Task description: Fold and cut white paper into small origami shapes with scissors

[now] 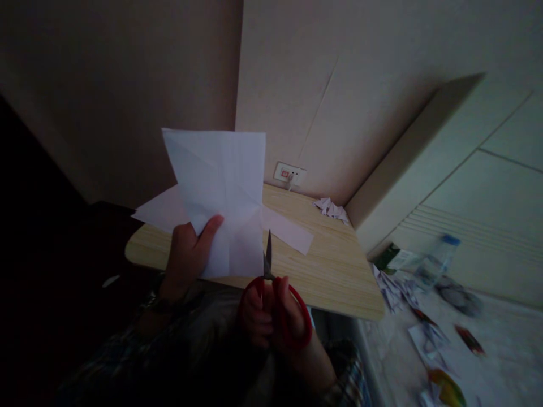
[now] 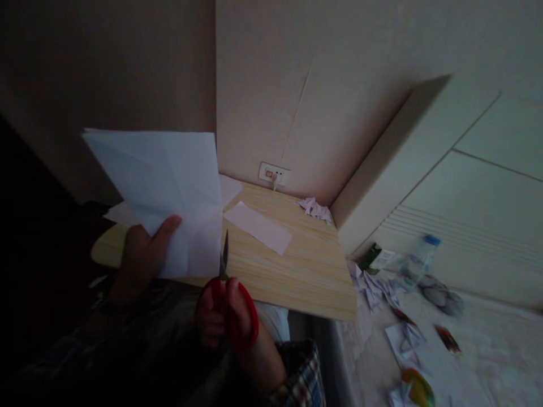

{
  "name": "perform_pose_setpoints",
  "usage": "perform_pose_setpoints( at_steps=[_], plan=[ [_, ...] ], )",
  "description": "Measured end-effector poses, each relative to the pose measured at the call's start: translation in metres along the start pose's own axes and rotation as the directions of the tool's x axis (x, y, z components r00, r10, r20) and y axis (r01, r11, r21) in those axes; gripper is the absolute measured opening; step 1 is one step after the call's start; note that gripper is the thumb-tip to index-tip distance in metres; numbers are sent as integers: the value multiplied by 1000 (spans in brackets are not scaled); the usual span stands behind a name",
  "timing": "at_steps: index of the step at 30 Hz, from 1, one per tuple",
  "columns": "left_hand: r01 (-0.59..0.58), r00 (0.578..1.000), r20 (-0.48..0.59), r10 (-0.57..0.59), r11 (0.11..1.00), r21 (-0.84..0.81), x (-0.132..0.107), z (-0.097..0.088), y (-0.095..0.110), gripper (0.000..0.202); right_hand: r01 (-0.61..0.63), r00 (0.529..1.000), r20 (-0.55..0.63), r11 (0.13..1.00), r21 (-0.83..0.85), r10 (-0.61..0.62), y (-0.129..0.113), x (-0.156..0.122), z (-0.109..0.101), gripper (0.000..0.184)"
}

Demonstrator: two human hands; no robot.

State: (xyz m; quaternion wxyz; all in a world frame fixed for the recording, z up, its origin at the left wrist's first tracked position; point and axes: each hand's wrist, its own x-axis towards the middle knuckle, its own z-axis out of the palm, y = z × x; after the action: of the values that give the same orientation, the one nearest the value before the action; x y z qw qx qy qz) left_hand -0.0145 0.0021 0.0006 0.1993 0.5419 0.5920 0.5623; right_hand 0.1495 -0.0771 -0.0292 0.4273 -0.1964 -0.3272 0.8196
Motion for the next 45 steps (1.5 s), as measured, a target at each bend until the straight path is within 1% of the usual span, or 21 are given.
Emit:
perform_pose_setpoints(
  at_steps=[3, 6, 7, 9, 11, 15, 22, 26, 30, 36, 40, 43, 45],
  plan=[
    [8, 1000, 14, -8, 1000, 16, -1, 0, 0, 41, 8, 1000, -6, 1000, 13, -8, -1, 2, 1, 62],
    [22, 999, 42, -20, 999, -44, -2, 3, 2, 37, 14, 999, 50, 998, 58, -17, -2, 5, 3, 62],
    [27, 999, 49, -23, 998, -65, -4, 4, 3, 35, 24, 998, 50, 998, 62, -27, -2, 6, 4, 62],
    [48, 997, 56, -43, 995, -83, -6, 7, 4, 34, 56, 997, 42, 997, 58, -59, -1, 8, 6, 62],
    [67, 997, 37, -64, 994, -87, -9, 10, 5, 36, 111, 993, 24, 993, 45, -112, 0, 10, 7, 61],
    [108, 994, 9, -108, 987, -117, -12, 15, 5, 35, 183, 982, 39, 983, 11, -183, 7, 13, 3, 60],
    [129, 992, 30, -126, 983, -130, -13, 16, 4, 32, 170, 978, 115, 985, 33, -173, 9, 14, -1, 57],
    [109, 993, 63, -103, 988, -106, -10, 14, 2, 36, 167, 982, 81, 985, 37, -170, 7, 12, -1, 59],
    [80, 989, 129, -72, 995, -55, -9, 12, 2, 41, 171, 985, 11, 985, 0, -171, 4, 11, -2, 60],
    [60, 989, 133, -60, 998, 5, -7, 9, 3, 42, 115, 993, 2, 993, -1, -115, 2, 10, -4, 61],
    [114, 986, 128, -111, 993, -16, -8, 10, 6, 42, 117, 993, -3, 993, -30, -117, 1, 11, -8, 60],
    [171, 972, 168, -162, 984, -40, -10, 12, 6, 42, 148, 989, -21, 988, -49, -149, 1, 12, -8, 58],
    [184, 965, 201, -170, 981, -57, -11, 13, 6, 42, 167, 985, -35, 985, -45, -168, 1, 12, -7, 57]
  ],
)
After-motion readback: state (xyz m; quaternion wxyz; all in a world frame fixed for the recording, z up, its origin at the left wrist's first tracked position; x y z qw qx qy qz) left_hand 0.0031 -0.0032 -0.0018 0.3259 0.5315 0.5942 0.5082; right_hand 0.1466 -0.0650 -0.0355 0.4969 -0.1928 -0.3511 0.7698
